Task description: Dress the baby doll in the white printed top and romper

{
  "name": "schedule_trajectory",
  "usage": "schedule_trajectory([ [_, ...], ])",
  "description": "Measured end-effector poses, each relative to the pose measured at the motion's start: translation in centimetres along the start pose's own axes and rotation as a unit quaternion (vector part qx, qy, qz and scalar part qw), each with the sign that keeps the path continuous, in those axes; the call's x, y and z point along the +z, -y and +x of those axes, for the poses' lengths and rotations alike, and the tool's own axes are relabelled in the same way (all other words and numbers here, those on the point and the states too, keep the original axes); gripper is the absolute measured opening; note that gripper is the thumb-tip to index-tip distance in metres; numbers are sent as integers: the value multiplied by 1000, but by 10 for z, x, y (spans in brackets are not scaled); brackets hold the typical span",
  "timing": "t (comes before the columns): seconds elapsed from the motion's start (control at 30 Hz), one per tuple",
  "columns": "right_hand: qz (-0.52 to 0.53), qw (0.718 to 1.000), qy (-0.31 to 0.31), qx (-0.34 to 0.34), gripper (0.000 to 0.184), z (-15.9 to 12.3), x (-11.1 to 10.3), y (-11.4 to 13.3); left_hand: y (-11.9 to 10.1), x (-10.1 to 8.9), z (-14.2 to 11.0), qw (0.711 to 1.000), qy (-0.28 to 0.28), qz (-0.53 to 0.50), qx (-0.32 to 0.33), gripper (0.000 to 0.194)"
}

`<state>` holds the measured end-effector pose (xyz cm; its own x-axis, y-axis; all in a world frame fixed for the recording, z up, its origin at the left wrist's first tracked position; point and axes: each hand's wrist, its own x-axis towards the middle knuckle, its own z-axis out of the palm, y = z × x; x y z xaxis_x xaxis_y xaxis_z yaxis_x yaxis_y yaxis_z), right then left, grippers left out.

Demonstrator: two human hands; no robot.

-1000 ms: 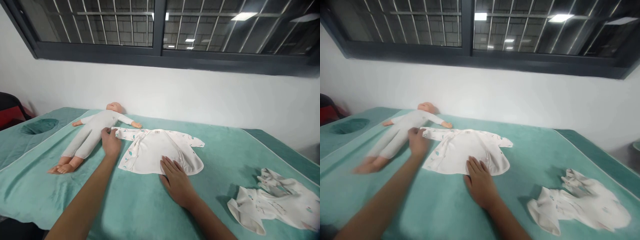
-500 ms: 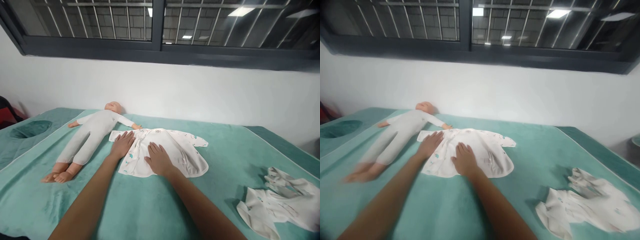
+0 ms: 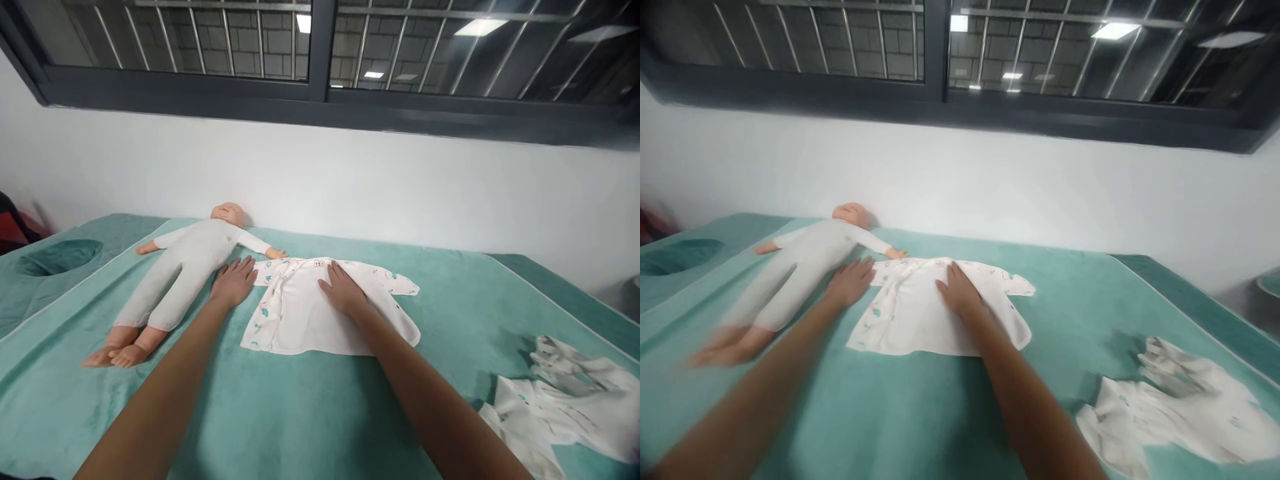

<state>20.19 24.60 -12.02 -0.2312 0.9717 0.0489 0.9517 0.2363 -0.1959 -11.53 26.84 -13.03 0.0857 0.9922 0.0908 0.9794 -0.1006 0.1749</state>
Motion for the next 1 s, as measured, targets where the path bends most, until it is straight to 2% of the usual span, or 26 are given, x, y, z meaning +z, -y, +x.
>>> schedule_trajectory([
  [0.13, -14, 1000, -9, -12, 72, -20, 2, 7, -1, 2, -1, 1000, -13, 1, 1, 58],
  [0.33, -22, 984, -21, -176, 64, -73, 6, 47, -2, 4, -2, 1000, -23, 3, 7, 58],
  [0.43, 4, 975, -3, -224, 64, -102, 4, 65, -3, 3, -3, 1000, -23, 1, 8, 57],
  [0.6, 54, 962, 37, -267, 68, -147, -5, 84, -5, -1, -5, 1000, -24, -5, 8, 56],
  [0.67, 89, 950, 68, -293, 67, -159, -13, 82, -6, -2, -6, 1000, -23, -6, 5, 56],
  [0.73, 155, 929, 118, -316, 61, -163, -25, 69, -7, -3, -6, 1000, -21, -8, 0, 56],
  [0.8, 245, 918, 141, -277, 54, -156, -39, 42, -8, -4, -6, 1000, -21, -10, -4, 55],
  [0.83, 289, 925, 119, -218, 51, -148, -46, 23, -8, -4, -6, 1000, -22, -11, -5, 54],
  [0.87, 319, 935, 65, -137, 49, -139, -53, 1, -8, -5, -7, 1000, -24, -12, -7, 54],
  [0.9, 328, 943, -17, -56, 47, -129, -60, -22, -9, -5, -7, 1000, -26, -13, -8, 54],
  [0.97, 268, 944, -157, 110, 42, -108, -72, -70, -10, -5, -6, 999, -32, -14, -12, 54],
  [1.0, 213, 931, -212, 206, 42, -99, -77, -92, -10, -5, -6, 999, -34, -14, -13, 53],
])
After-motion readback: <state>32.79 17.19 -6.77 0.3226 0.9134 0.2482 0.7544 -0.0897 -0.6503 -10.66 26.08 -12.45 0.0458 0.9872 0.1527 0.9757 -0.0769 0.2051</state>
